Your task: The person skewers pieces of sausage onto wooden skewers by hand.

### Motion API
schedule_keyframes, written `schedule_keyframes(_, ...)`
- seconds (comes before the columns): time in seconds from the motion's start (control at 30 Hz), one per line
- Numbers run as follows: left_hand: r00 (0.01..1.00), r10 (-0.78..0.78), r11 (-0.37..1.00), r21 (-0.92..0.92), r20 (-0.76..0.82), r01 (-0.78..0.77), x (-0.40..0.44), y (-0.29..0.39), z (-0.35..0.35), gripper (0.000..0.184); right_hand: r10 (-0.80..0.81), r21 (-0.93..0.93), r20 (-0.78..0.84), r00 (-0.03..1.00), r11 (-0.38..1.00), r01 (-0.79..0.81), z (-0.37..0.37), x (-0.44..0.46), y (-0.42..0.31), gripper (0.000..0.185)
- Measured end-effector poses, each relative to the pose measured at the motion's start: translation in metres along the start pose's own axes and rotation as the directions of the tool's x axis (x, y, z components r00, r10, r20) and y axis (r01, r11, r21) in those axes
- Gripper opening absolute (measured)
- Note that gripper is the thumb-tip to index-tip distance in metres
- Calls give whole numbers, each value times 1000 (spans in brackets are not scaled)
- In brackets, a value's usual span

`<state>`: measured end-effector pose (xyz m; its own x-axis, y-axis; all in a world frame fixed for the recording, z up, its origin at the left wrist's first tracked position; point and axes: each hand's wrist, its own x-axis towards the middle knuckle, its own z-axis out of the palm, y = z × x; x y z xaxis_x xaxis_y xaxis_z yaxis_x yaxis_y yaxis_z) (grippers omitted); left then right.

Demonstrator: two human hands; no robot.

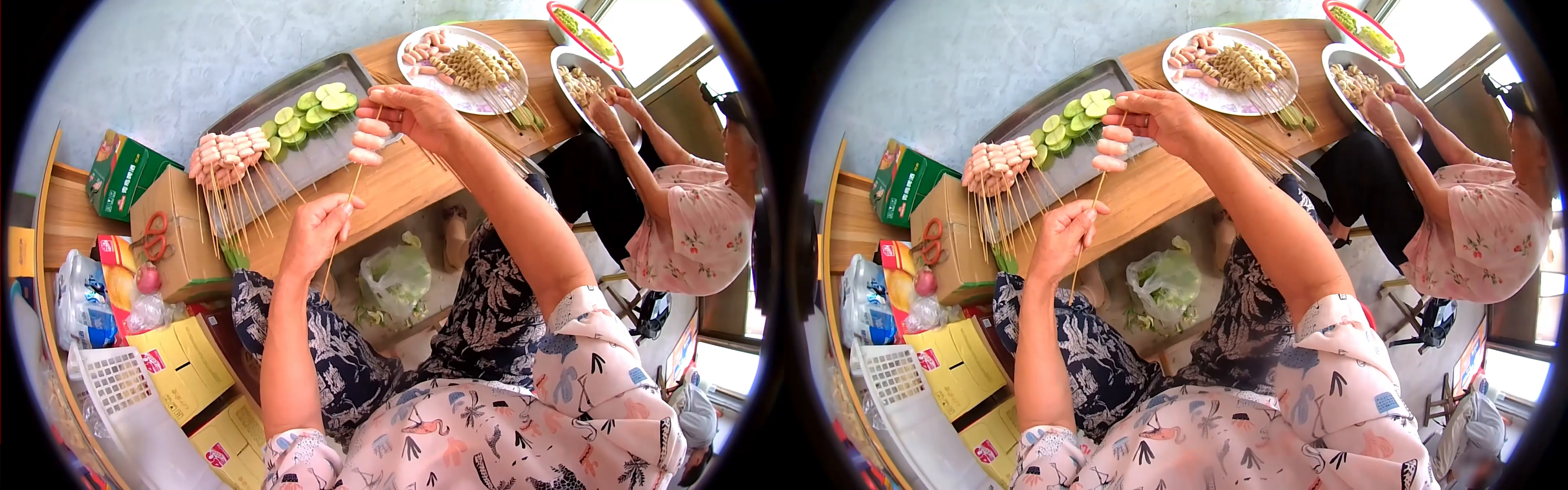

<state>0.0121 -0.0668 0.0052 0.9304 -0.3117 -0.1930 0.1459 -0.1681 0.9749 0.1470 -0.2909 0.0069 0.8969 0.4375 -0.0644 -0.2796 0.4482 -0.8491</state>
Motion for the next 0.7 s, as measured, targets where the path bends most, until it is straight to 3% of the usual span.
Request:
schedule_keyframes(0.33,1000,24,1000,5,17,-24,1,-7,-1,24,64,-63,75,995,996,-60,-4,-6,-1,30)
schedule_keyframes(0.7,1000,-6,1000,4,-15,6,2,0,3,20,115,2,54,992,993,-116,-5,-7,5,31)
